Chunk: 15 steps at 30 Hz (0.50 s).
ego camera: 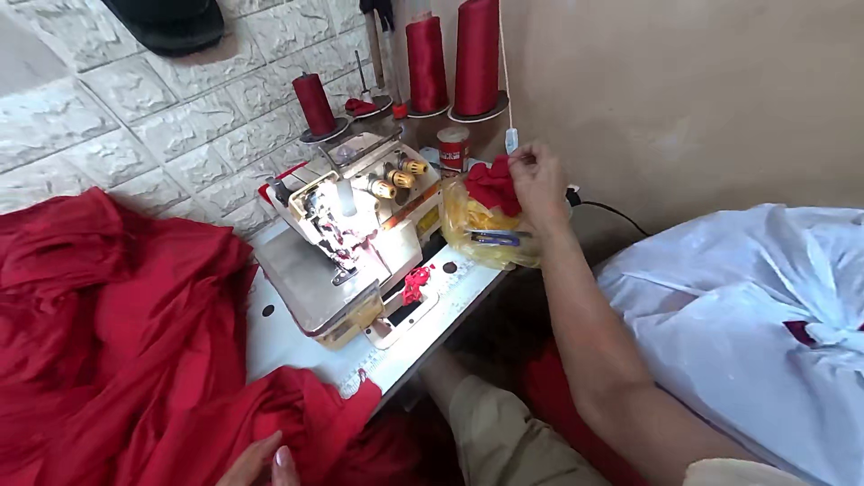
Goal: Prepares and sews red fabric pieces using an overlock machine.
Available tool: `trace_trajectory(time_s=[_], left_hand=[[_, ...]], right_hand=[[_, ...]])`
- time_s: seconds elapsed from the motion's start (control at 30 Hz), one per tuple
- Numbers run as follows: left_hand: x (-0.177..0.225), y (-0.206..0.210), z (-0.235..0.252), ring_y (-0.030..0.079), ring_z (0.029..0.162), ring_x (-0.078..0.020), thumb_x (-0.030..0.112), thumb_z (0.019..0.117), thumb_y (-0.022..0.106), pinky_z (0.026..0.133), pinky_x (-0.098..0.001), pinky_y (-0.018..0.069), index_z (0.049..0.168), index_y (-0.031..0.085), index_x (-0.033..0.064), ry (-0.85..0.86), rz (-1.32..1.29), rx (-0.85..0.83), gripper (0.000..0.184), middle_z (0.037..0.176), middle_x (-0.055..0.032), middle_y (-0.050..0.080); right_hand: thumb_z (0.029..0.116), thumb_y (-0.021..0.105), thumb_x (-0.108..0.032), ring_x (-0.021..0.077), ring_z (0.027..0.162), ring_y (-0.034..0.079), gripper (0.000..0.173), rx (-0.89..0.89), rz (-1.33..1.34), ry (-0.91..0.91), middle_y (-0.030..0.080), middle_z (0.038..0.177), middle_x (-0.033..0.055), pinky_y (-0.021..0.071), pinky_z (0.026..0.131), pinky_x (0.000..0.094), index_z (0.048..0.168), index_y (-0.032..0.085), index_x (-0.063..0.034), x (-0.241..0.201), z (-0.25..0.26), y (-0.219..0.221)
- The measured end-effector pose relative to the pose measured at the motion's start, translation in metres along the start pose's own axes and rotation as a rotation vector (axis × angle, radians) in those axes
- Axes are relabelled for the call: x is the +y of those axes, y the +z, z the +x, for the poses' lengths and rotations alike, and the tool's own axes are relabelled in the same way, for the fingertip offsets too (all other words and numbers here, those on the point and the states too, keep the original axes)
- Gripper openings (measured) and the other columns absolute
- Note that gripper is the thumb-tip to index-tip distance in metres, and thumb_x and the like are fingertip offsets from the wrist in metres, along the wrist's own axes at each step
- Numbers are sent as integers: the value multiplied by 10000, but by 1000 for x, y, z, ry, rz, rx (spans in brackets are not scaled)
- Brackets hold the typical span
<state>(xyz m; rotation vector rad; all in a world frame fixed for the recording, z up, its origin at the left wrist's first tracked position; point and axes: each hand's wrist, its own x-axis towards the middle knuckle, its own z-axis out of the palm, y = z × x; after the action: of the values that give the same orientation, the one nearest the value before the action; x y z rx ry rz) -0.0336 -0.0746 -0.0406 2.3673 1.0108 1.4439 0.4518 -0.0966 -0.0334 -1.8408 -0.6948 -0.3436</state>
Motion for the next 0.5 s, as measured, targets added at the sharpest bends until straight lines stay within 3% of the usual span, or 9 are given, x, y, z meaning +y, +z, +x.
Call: trace_trajectory(time_s=[0.07, 0.17, 0.27, 0.33, 0.4, 0.5], left_hand=[[8, 5, 0, 641, 855, -14, 88, 1037, 535, 749, -159, 549, 1101, 611, -169, -38, -87, -31, 276, 1010, -168, 663], [23, 17, -2, 657, 843, 4, 85, 1026, 569, 738, -176, 568, 1141, 618, -132, -109, -262, -139, 250, 1002, -102, 697], [34, 34, -8, 676, 802, -18, 90, 1038, 549, 708, -193, 581, 1101, 680, -27, -159, -468, -277, 186, 968, -30, 723], [42, 47, -11, 714, 810, -62, 176, 1098, 441, 714, -233, 607, 1067, 711, 10, -244, -701, -407, 319, 974, -27, 758], [49, 62, -13, 740, 928, -138, 404, 1117, 332, 764, -301, 623, 1154, 689, 32, -437, -967, -534, 516, 1068, -52, 764], [55, 80, -8, 723, 1052, -197, 478, 1102, 216, 808, -366, 618, 1296, 592, 38, -745, -1204, -558, 611, 1187, -69, 735]], right_hand=[[1011, 563, -149, 199, 849, 630, 234, -22, 262, -63, 657, 981, 143, 531, 793, 397, 1158, 620, 24, -11, -6, -9], [985, 595, -90, 9, 716, 602, 98, -135, 583, -89, 636, 832, -30, 525, 684, 203, 1073, 609, -48, -37, -25, -28], [984, 568, -67, 38, 726, 661, 86, -300, 759, -115, 675, 824, -37, 575, 672, 221, 1056, 617, -73, -62, -52, -41], [1007, 529, -62, 72, 780, 705, 110, -430, 802, -133, 728, 918, 5, 601, 677, 229, 1075, 613, -79, -78, -74, -44], [998, 498, -39, 87, 813, 725, 141, -529, 847, -179, 744, 957, 17, 613, 681, 231, 1066, 609, -91, -94, -97, -39], [968, 539, -68, 115, 897, 726, 144, -672, 977, -309, 747, 1013, 23, 612, 769, 261, 1060, 637, -120, -106, -128, -24]])
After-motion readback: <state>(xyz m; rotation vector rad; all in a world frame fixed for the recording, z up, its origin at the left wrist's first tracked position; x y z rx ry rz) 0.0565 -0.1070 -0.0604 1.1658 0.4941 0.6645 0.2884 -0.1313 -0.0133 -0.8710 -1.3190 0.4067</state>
